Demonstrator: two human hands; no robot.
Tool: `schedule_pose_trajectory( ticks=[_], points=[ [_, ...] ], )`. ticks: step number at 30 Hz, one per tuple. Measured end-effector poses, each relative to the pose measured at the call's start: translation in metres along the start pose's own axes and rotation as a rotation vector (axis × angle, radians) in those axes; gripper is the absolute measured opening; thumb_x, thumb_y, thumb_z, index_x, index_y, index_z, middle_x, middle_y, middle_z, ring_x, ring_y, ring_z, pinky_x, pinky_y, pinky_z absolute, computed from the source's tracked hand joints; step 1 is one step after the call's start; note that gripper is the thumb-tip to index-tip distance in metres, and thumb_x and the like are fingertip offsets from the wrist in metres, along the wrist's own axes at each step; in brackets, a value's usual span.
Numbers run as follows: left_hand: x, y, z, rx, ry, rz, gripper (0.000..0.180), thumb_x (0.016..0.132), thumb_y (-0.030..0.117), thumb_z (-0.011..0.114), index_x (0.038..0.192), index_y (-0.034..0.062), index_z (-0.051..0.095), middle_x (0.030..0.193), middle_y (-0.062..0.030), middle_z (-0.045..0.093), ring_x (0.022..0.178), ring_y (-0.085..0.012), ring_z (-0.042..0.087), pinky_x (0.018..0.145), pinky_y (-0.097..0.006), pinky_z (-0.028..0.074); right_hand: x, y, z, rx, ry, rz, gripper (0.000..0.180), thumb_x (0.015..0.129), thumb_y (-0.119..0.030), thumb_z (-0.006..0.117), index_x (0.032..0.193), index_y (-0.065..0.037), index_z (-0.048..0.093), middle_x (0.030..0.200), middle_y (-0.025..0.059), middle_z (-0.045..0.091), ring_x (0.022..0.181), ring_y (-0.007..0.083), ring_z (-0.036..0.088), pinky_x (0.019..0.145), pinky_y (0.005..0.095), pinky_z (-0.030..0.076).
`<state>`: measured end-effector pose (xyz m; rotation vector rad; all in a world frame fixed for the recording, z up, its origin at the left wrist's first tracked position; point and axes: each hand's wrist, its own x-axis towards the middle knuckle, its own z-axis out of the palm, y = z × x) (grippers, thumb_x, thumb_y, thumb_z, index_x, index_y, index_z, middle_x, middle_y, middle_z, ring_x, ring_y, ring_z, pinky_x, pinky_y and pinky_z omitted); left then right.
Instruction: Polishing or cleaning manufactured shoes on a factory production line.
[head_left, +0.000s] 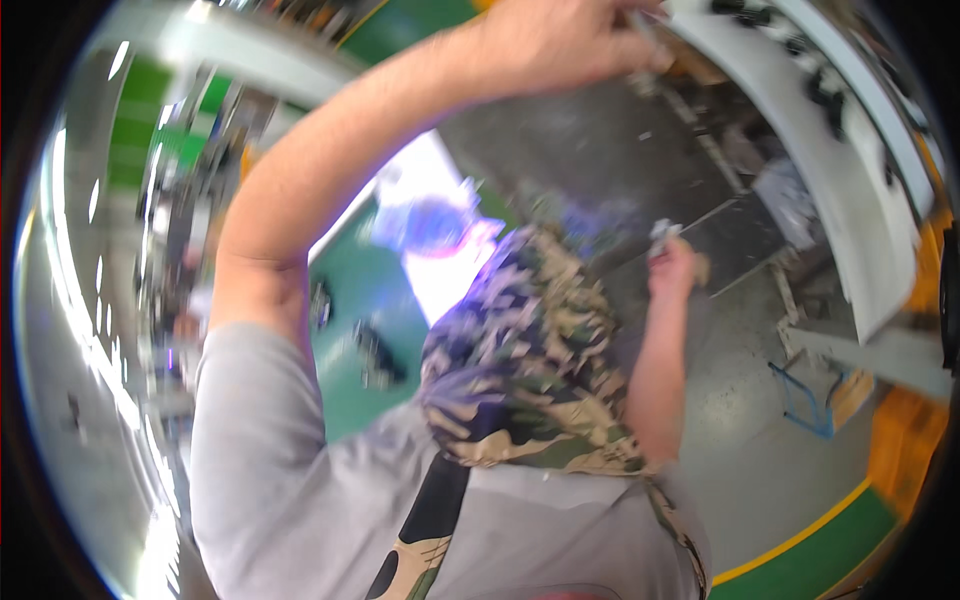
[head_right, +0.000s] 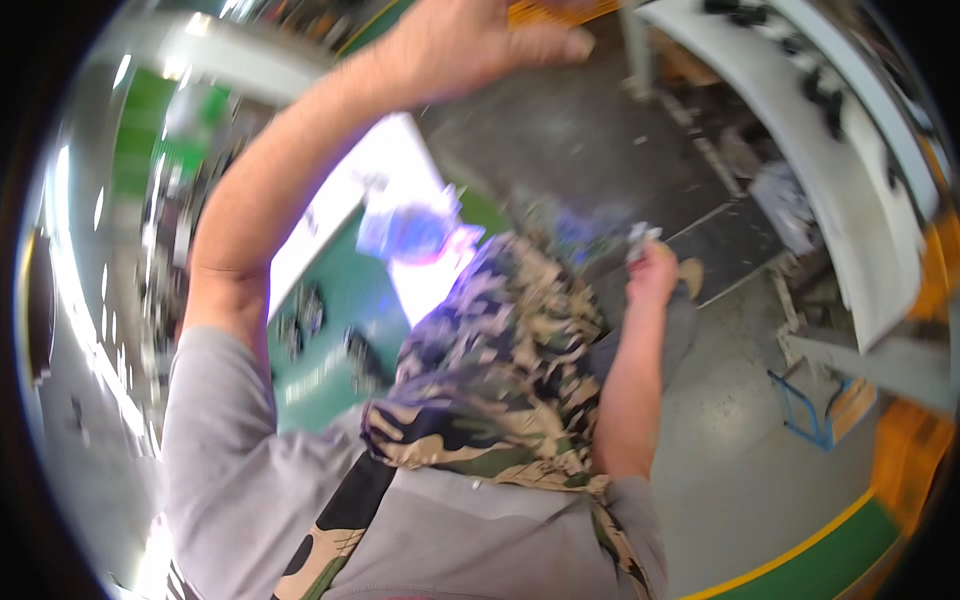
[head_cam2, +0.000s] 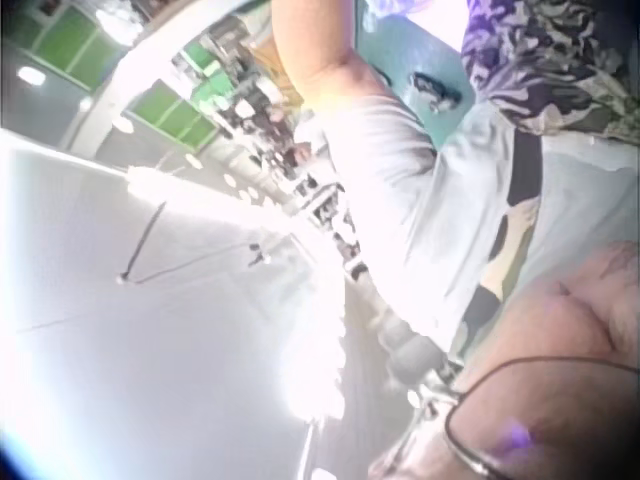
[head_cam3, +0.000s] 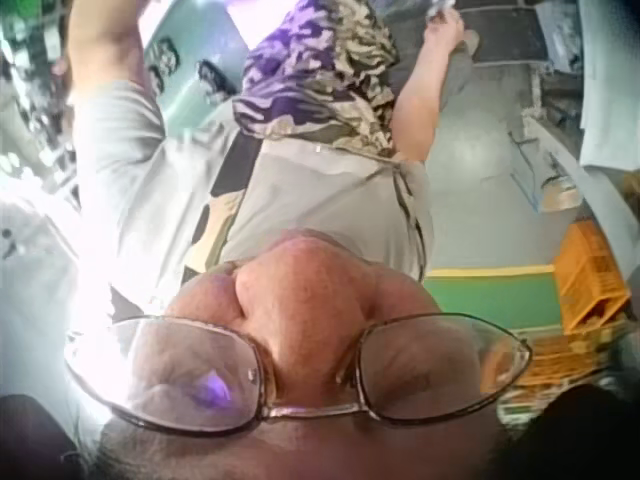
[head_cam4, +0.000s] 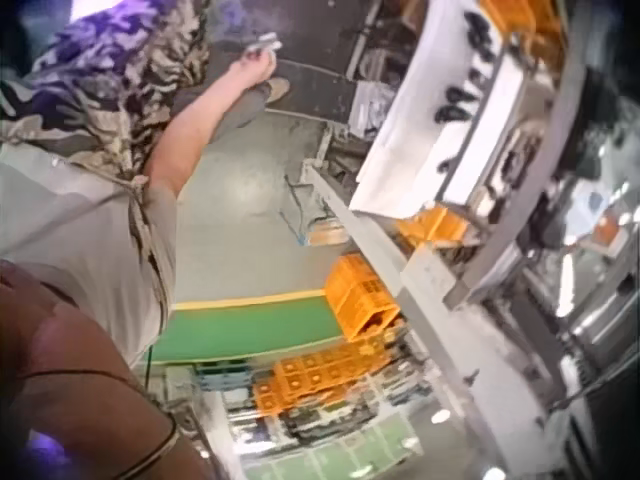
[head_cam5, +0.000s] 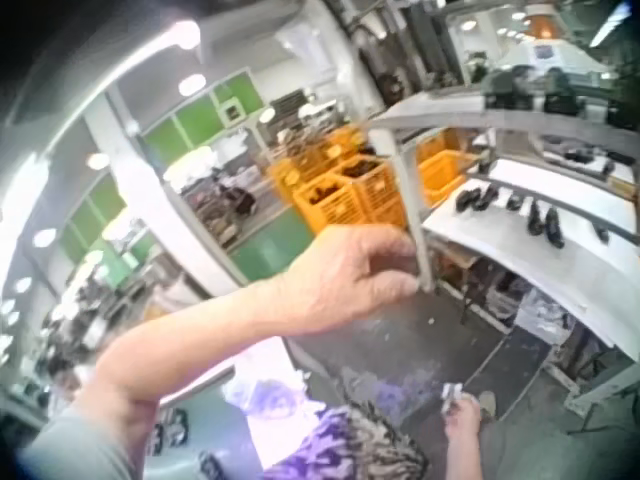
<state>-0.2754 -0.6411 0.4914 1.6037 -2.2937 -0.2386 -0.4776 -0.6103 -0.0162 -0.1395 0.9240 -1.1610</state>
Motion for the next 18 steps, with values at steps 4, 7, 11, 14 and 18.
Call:
schedule_pose_trajectory(
  ticks=[4,7,11,14,18],
  points=[
    [-0.294,-0.162,0.069,0.089,-0.105,-0.651,0.039,0.087,0.042,0.067,0.094,0.0046,0.074,0.085,-0.018,0.072,0.079,-0.0358,0.07,0.073,-0.045,0.055,0.017,-0.012,-0.016,-0.074,-0.135,0.159,0.019,0.095,-0.019,0.065,0.112,-0.011,0.066,0.104,0.0047,0.071,0.092,0.021,0.067,0.072,0.0384,0.046],
    [-0.562,-0.209,0.128,0.245,-0.417,-1.249,0.041,0.083,0.042,0.065,0.087,0.0026,0.073,0.085,-0.0205,0.071,0.08,-0.0388,0.069,0.073,-0.048,0.055,0.016,-0.005,-0.007,-0.104,-0.105,0.287,0.019,0.094,-0.021,0.066,0.112,-0.013,0.067,0.104,0.003,0.07,0.093,0.0212,0.066,0.075,0.039,0.044],
    [-0.74,-0.15,0.217,-0.3,-0.389,-2.003,0.068,0.071,0.059,0.076,0.096,-0.0041,0.071,0.097,-0.0227,0.073,0.096,-0.0341,0.071,0.085,-0.046,0.055,-0.004,-0.008,-0.011,-0.221,-0.042,0.302,0.021,0.095,-0.023,0.066,0.113,-0.012,0.067,0.102,0.0036,0.069,0.091,0.0214,0.065,0.075,0.0384,0.045],
    [-0.764,-0.141,0.273,-0.021,-0.002,-1.99,0.081,0.068,0.064,0.077,0.107,-0.0059,0.068,0.111,-0.0254,0.07,0.105,-0.0355,0.069,0.092,-0.045,0.054,-0.017,-0.018,-0.002,-0.269,-0.043,0.288,0.021,0.094,-0.022,0.066,0.112,-0.011,0.068,0.101,0.0038,0.069,0.09,0.0217,0.066,0.074,0.0383,0.045],
    [-0.763,-0.191,0.291,-0.085,0.126,-2.084,0.081,0.069,0.062,0.079,0.112,-0.0051,0.066,0.117,-0.0255,0.069,0.109,-0.038,0.067,0.094,-0.045,0.054,-0.038,-0.015,0.044,-0.341,-0.125,0.271,0.021,0.094,-0.022,0.066,0.113,-0.011,0.067,0.102,0.0043,0.069,0.088,0.0217,0.065,0.071,0.0383,0.046]
  ],
)
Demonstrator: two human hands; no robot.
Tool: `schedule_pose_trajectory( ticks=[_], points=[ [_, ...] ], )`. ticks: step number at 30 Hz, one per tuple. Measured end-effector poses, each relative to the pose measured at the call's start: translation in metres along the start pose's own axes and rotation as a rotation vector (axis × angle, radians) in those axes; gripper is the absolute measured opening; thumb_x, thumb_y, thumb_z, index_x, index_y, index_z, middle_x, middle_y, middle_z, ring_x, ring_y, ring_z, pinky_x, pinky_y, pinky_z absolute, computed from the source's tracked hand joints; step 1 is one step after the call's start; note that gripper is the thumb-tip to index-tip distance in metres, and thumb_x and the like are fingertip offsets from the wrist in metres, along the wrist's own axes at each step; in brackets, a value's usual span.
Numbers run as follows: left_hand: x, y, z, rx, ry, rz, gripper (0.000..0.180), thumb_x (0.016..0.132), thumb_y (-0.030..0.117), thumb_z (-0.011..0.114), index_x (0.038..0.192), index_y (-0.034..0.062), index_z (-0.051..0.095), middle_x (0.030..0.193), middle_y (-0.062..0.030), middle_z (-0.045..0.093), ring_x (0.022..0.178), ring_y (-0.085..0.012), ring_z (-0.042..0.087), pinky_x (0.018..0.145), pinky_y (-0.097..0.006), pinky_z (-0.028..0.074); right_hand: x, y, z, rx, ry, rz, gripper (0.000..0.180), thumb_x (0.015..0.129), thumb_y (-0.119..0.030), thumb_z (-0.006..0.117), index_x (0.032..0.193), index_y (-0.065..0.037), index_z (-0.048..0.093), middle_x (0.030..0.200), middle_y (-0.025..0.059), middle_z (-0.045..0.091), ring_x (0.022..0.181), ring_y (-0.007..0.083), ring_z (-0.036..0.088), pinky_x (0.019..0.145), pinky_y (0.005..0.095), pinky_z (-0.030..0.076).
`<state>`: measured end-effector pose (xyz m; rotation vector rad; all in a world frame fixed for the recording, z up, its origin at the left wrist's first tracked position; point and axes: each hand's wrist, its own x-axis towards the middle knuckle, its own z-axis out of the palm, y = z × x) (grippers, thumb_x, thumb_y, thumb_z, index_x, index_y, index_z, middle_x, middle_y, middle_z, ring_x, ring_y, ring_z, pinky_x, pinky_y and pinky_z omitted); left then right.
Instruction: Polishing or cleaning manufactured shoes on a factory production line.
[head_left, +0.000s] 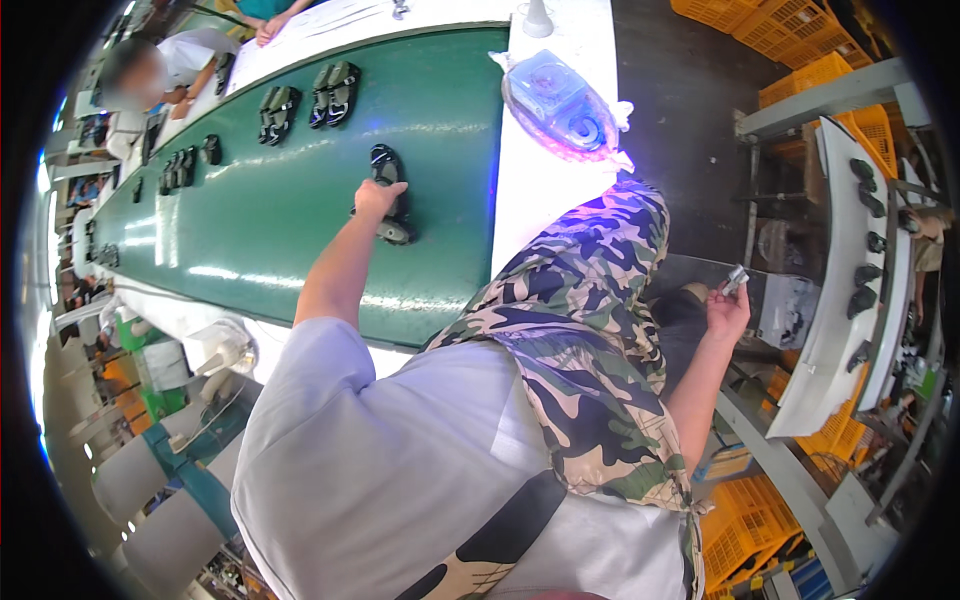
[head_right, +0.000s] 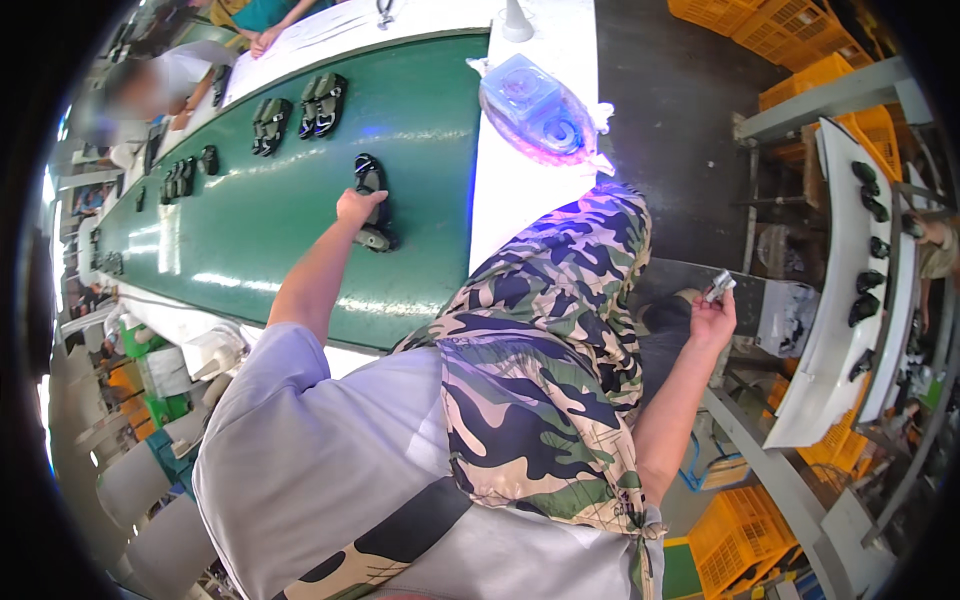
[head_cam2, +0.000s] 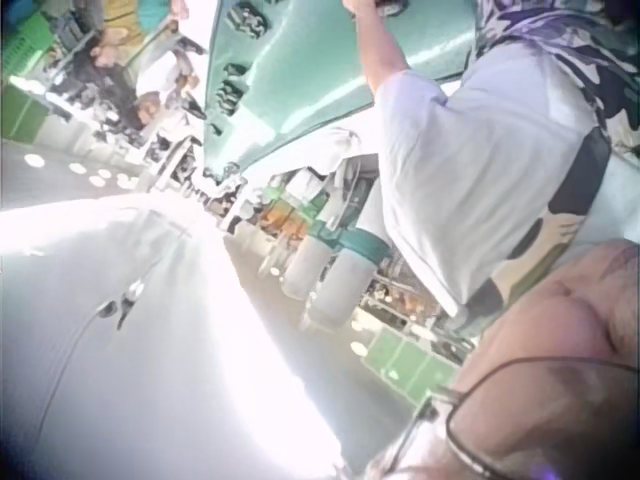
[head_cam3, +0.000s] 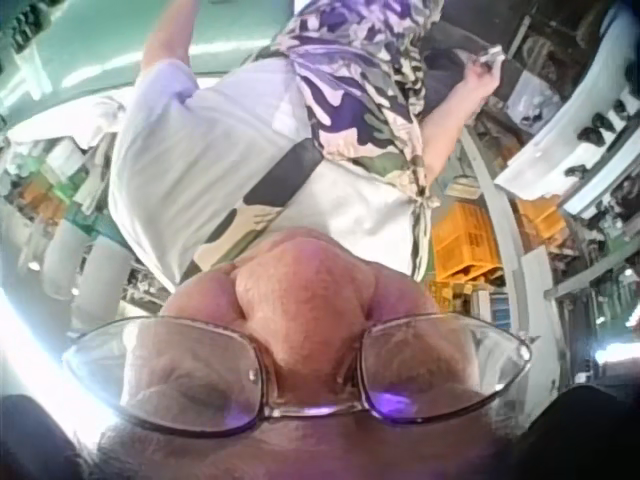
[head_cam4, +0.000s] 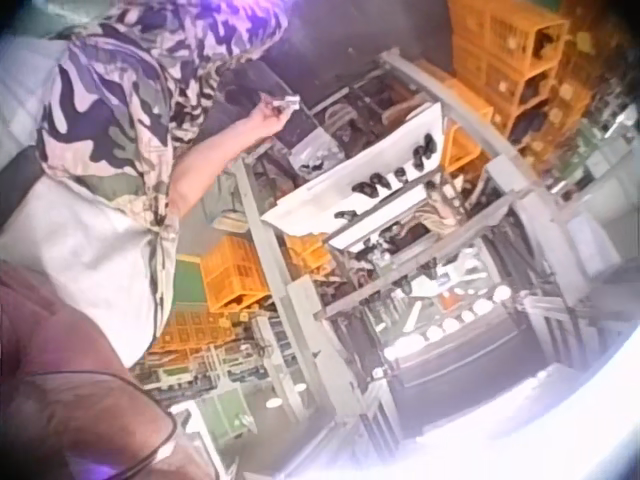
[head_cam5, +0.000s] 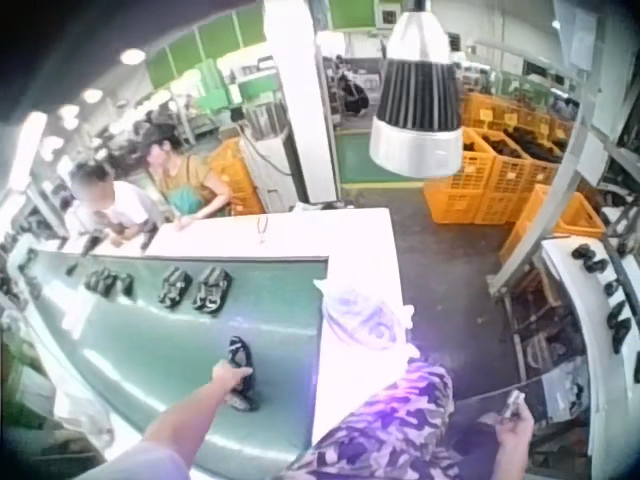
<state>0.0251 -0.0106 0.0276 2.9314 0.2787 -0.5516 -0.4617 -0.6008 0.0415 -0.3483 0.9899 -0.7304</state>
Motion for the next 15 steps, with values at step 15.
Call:
schedule_pose_trajectory(
  ticks=[15],
  points=[
    [-0.083,0.168,-0.037,-1.934,-1.01,0.454,0.06,0.081,0.017,0.079,0.133,0.0045,0.053,0.127,-0.0105,0.064,0.12,-0.0288,0.06,0.109,-0.046,0.044,-0.042,0.079,0.263,-0.709,-0.268,-0.226,0.017,0.083,-0.008,0.077,0.092,-0.008,0.063,0.085,0.0011,0.065,0.071,0.011,0.061,0.062,0.0245,0.047]
  ],
)
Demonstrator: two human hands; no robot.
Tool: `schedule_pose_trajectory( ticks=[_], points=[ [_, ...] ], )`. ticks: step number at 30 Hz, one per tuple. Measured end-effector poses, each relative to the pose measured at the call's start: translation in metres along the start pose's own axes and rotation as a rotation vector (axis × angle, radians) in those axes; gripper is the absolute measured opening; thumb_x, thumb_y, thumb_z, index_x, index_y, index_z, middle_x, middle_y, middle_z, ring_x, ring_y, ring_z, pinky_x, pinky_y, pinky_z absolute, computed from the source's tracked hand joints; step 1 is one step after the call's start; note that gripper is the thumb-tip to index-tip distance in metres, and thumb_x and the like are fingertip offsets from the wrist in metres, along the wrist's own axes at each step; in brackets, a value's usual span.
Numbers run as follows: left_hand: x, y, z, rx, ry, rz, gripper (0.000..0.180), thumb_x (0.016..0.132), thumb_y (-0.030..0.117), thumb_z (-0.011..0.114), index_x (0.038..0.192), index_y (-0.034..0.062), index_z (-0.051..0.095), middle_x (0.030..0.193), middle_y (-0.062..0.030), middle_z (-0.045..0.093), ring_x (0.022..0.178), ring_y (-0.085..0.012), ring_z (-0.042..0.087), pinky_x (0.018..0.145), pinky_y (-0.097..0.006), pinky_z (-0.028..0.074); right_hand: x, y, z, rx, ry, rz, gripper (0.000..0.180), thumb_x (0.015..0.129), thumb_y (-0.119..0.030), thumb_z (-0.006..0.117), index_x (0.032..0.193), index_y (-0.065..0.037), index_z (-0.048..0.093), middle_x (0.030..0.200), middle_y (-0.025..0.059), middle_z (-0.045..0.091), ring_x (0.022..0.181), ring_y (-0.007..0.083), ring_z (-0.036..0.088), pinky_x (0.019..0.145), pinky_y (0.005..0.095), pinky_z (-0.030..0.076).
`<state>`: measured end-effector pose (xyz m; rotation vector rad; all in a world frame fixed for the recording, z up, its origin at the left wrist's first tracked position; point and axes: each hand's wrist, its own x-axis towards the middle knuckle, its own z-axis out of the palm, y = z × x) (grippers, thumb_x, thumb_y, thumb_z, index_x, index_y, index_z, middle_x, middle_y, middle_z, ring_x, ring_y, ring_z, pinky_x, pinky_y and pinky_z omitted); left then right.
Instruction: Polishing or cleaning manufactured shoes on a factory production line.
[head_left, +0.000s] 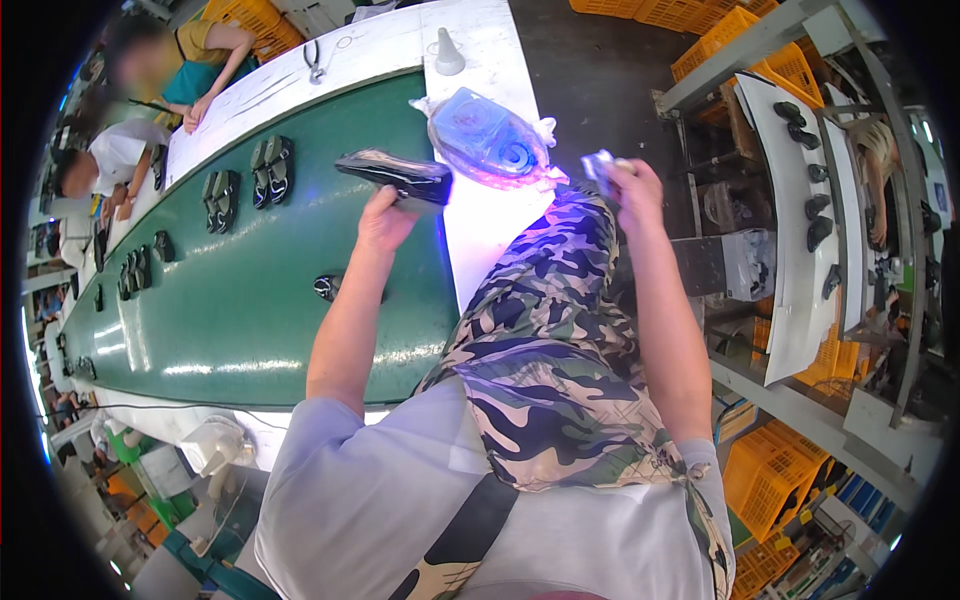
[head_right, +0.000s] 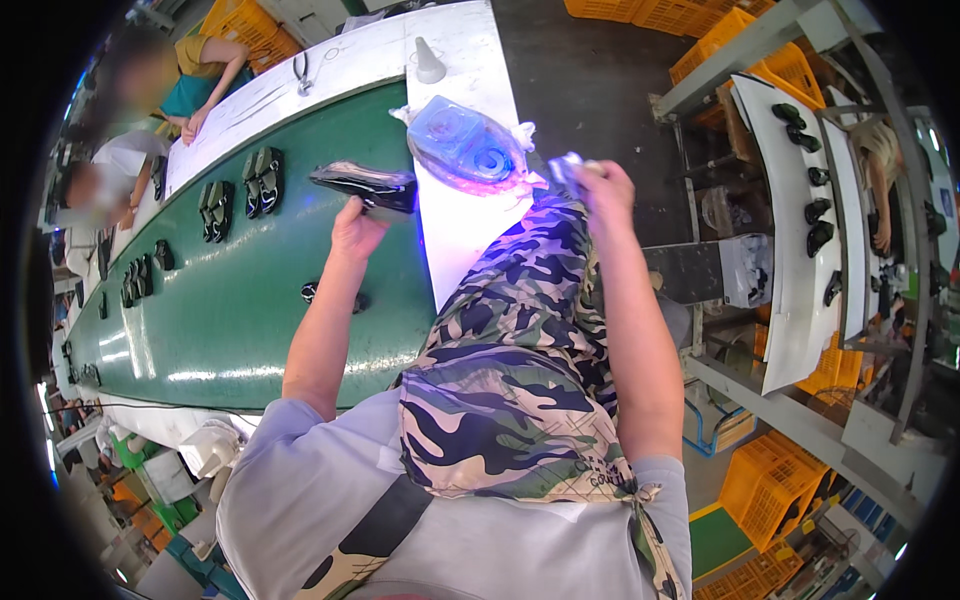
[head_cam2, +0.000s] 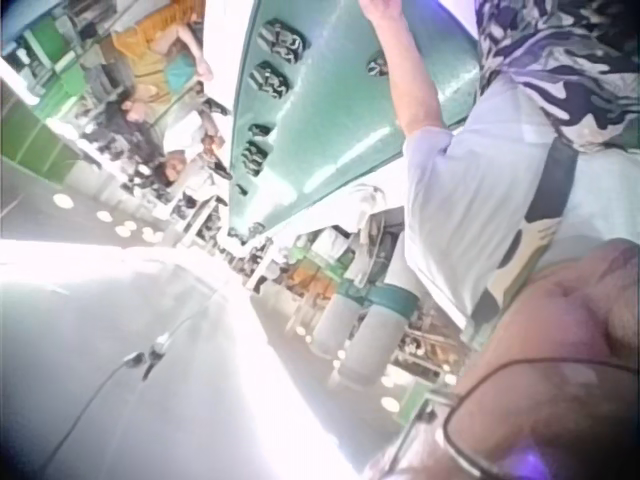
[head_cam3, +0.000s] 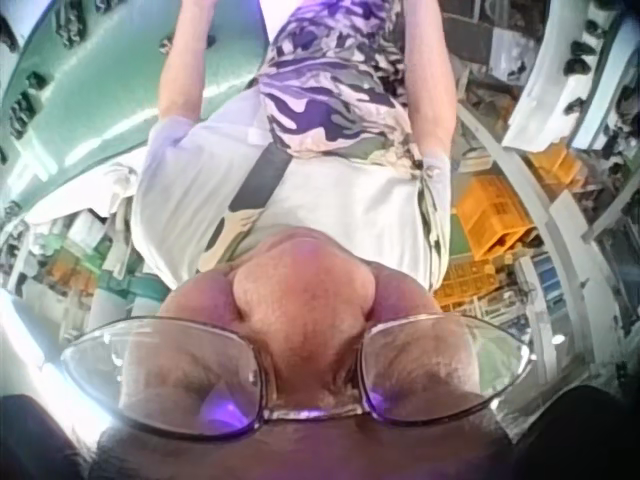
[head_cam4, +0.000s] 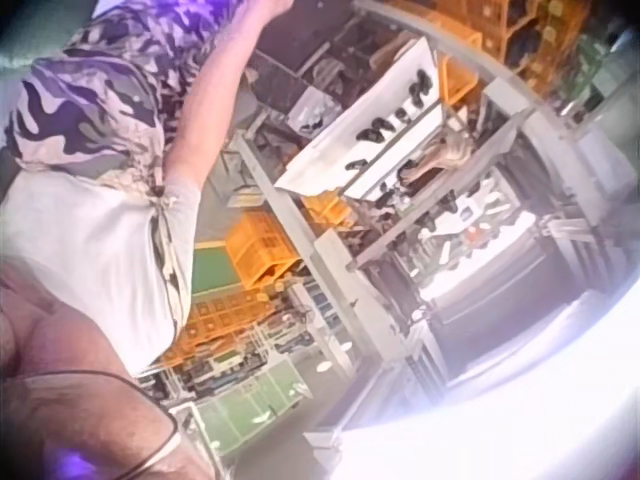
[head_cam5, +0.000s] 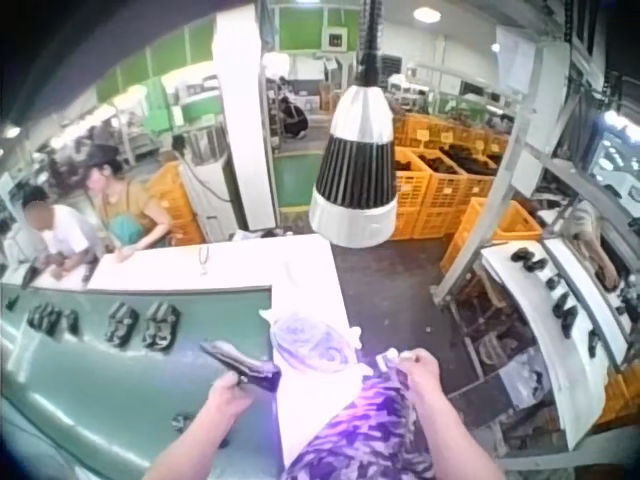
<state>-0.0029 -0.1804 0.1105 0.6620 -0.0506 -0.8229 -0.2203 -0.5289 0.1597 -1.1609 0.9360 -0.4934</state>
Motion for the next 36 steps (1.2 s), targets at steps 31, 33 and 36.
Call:
schedule_pose_trajectory(
  ticks=[31,33,36],
  points=[
    [0.007,-0.022,0.241,1.583,-0.778,0.974,0.054,0.063,0.003,0.082,0.111,0.0017,0.057,0.103,-0.0175,0.065,0.094,-0.0377,0.066,0.08,-0.043,0.055,-0.111,-0.129,0.019,0.125,-0.423,-0.254,0.018,0.077,0.002,0.078,0.084,-0.005,0.062,0.081,0.0008,0.063,0.073,0.0091,0.058,0.069,0.0247,0.048],
    [0.008,-0.025,0.241,1.671,-0.745,0.852,0.054,0.061,0.004,0.082,0.11,0.0028,0.057,0.101,-0.0175,0.064,0.092,-0.0386,0.066,0.079,-0.044,0.055,-0.116,-0.139,0.016,0.084,-0.436,-0.289,0.018,0.077,0.002,0.078,0.084,-0.005,0.062,0.082,0.0008,0.063,0.074,0.0088,0.058,0.07,0.0244,0.048],
    [0.006,-0.026,0.244,1.789,-0.703,0.647,0.055,0.059,0.011,0.083,0.108,0.0035,0.059,0.096,-0.0176,0.064,0.092,-0.0394,0.066,0.078,-0.045,0.054,-0.121,-0.155,0.012,-0.055,-0.437,-0.377,0.018,0.078,0.001,0.077,0.085,-0.005,0.062,0.084,0.0011,0.063,0.075,0.0082,0.057,0.071,0.0239,0.048]
  ],
)
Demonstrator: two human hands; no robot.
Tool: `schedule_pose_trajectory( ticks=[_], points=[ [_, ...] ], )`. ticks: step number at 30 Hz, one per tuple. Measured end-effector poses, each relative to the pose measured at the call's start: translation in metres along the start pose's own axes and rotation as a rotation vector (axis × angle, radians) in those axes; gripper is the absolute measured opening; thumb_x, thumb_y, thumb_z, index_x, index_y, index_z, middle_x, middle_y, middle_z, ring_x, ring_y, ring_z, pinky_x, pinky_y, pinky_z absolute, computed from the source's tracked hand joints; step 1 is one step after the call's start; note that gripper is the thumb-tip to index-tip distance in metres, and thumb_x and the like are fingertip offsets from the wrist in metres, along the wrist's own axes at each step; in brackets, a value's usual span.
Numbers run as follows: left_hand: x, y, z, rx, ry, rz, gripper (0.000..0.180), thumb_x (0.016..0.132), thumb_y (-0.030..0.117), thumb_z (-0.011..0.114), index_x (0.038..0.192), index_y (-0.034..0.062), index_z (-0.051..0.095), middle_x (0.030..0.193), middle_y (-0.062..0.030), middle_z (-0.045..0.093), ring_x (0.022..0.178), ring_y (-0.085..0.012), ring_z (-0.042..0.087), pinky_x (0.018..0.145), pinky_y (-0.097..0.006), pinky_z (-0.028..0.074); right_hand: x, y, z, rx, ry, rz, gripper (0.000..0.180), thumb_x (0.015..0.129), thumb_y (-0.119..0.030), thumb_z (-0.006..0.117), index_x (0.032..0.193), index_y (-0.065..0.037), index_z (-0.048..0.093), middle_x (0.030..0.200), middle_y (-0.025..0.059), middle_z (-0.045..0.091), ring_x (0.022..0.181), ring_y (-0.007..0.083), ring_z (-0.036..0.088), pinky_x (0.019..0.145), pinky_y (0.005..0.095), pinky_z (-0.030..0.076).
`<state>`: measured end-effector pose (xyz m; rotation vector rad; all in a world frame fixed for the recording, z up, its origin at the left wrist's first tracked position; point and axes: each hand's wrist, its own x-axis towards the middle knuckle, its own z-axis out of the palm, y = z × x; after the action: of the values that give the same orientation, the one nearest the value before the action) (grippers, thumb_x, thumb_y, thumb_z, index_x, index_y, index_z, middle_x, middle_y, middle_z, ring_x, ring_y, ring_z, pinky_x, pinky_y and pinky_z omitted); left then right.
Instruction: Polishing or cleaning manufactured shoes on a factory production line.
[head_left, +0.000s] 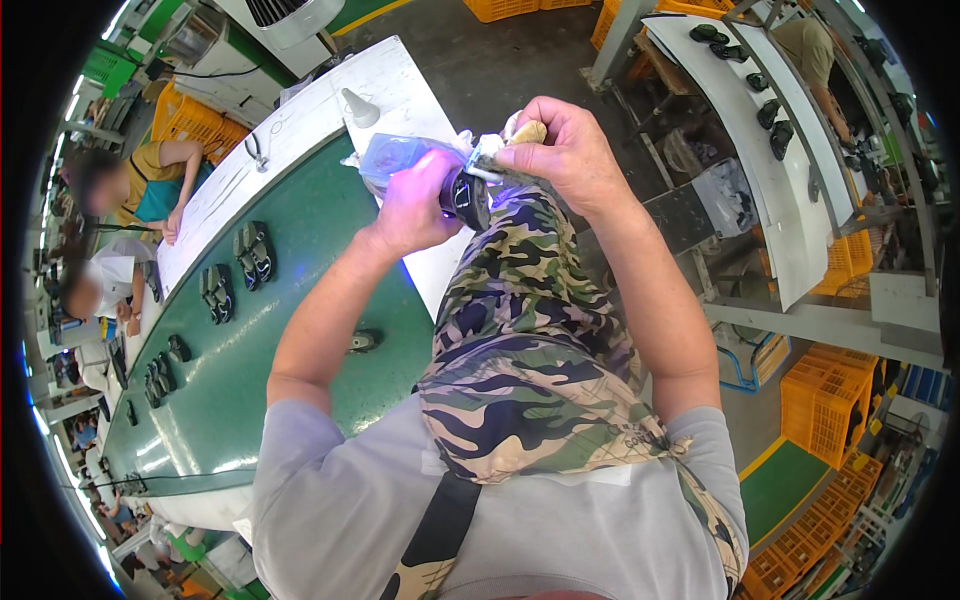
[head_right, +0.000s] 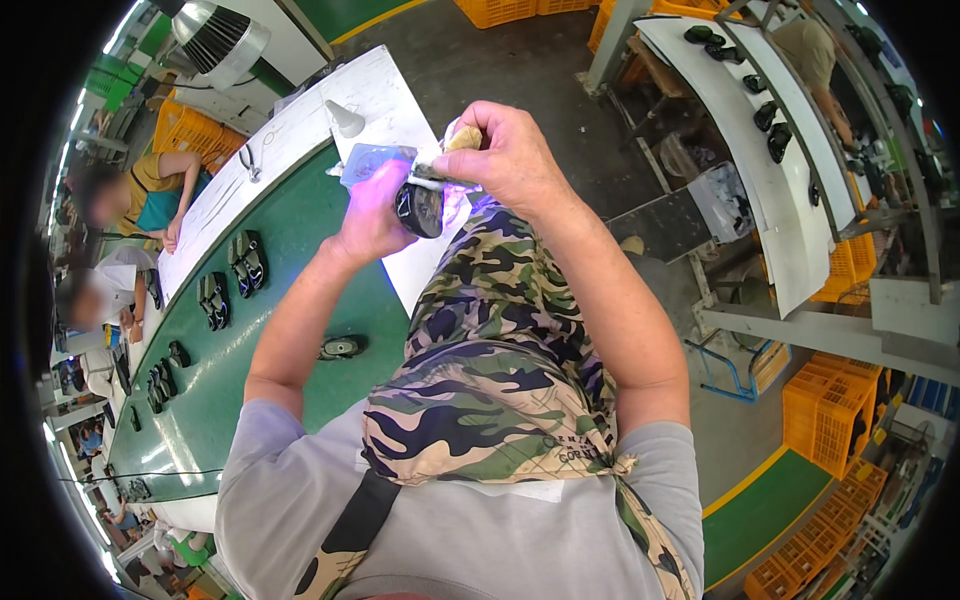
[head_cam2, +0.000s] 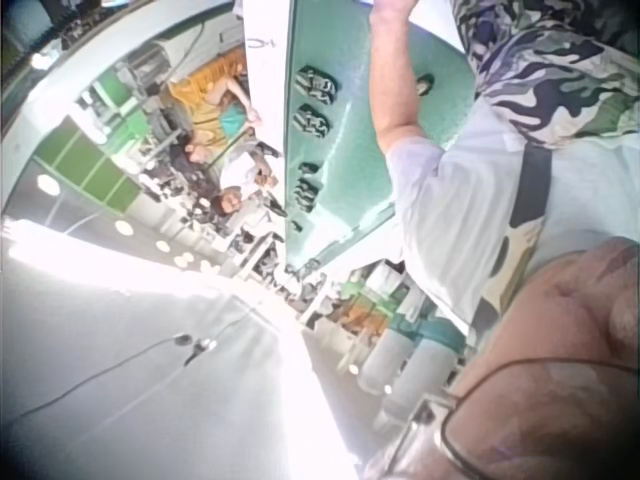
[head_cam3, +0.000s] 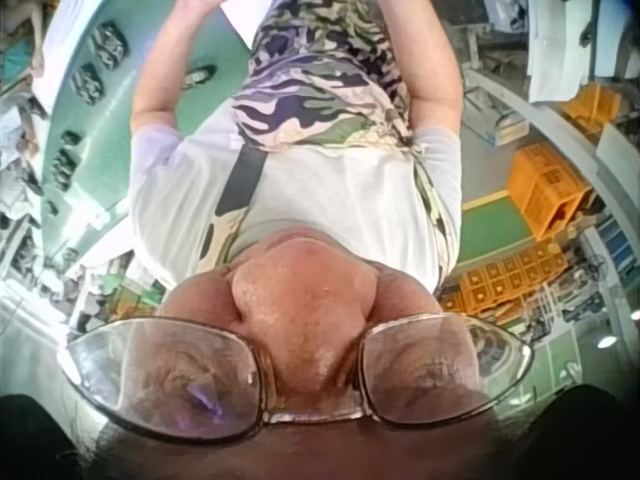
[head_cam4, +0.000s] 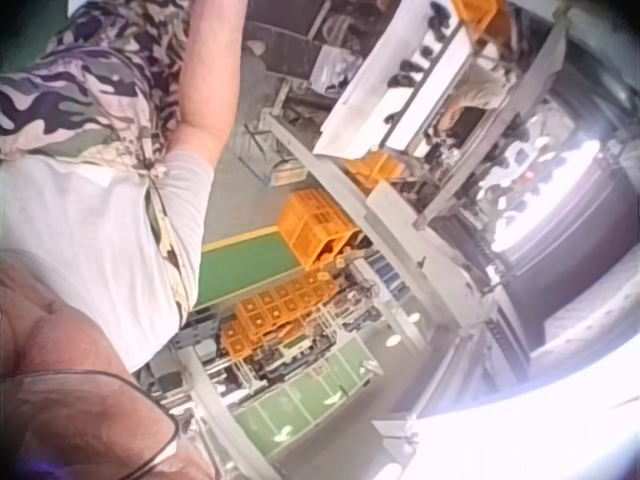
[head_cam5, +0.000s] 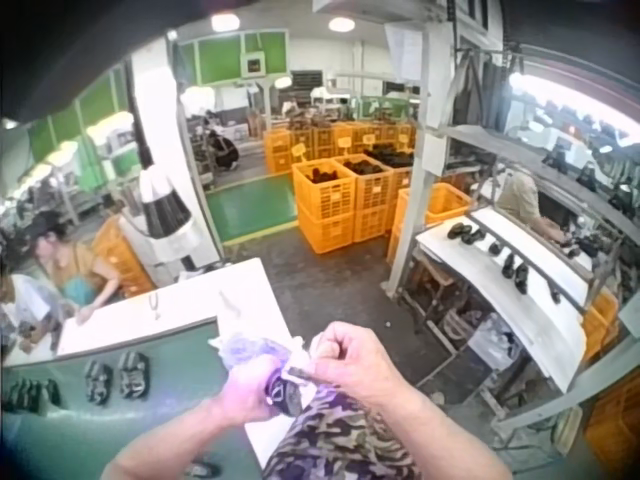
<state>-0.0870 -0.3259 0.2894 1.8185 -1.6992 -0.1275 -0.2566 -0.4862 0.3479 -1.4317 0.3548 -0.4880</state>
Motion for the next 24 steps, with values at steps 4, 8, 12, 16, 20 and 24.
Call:
schedule_pose_trajectory(
  ticks=[4,8,12,16,20,24],
  points=[
    [0.002,0.0,-0.006,-0.048,-0.179,-0.085,0.063,0.055,0.022,0.088,0.109,0.0028,0.061,0.094,-0.0178,0.065,0.09,-0.0377,0.067,0.08,-0.044,0.054,0.002,-0.013,-0.003,-0.233,0.013,-0.125,0.018,0.08,0.001,0.076,0.084,-0.004,0.059,0.089,0.0029,0.064,0.08,0.009,0.057,0.074,0.0247,0.048],
    [0.002,-0.001,-0.013,-0.374,-0.438,-0.225,0.071,0.05,0.026,0.092,0.111,0.0008,0.064,0.099,-0.0152,0.07,0.088,-0.0288,0.068,0.085,-0.038,0.053,0.007,-0.002,-0.01,-0.267,0.038,-0.256,0.016,0.077,-0.004,0.077,0.086,-0.002,0.063,0.082,0.0014,0.065,0.076,0.0072,0.059,0.068,0.025,0.05],
    [-0.003,-0.01,-0.013,-0.599,-0.458,-0.314,0.071,0.054,0.022,0.092,0.115,0.0003,0.064,0.1,-0.0096,0.07,0.089,-0.0196,0.064,0.085,-0.035,0.052,0.008,0.008,-0.009,-0.246,0.021,-0.277,0.016,0.078,-0.001,0.076,0.086,-0.002,0.061,0.085,0.0026,0.065,0.078,0.0084,0.06,0.07,0.0257,0.051],
    [-0.002,-0.012,-0.012,-0.694,-0.517,-0.349,0.072,0.055,0.021,0.092,0.117,-0.0007,0.063,0.101,-0.0074,0.069,0.091,-0.0172,0.062,0.086,-0.032,0.051,0.014,0.014,-0.011,-0.145,0.096,-0.361,0.016,0.079,0.002,0.075,0.085,-0.002,0.06,0.088,0.0043,0.067,0.08,0.01,0.06,0.073,0.0266,0.051],
    [-0.001,-0.008,-0.012,-0.696,-0.521,-0.313,0.071,0.055,0.019,0.092,0.117,-0.0011,0.063,0.102,-0.0066,0.069,0.092,-0.0172,0.062,0.086,-0.032,0.051,0.024,0.012,-0.016,-0.292,0.08,-0.299,0.019,0.084,0.002,0.074,0.087,-0.004,0.057,0.097,0.0064,0.066,0.09,0.0118,0.061,0.081,0.0266,0.05],
    [-0.001,-0.007,-0.012,-0.746,-0.57,-0.348,0.069,0.057,0.017,0.092,0.117,-0.0011,0.063,0.103,-0.0065,0.069,0.092,-0.0165,0.062,0.086,-0.032,0.051,0.017,0.009,-0.015,-0.34,0.038,-0.288,0.02,0.082,0.002,0.074,0.085,-0.004,0.056,0.095,0.0074,0.066,0.089,0.0128,0.061,0.081,0.0281,0.05]
  ],
)
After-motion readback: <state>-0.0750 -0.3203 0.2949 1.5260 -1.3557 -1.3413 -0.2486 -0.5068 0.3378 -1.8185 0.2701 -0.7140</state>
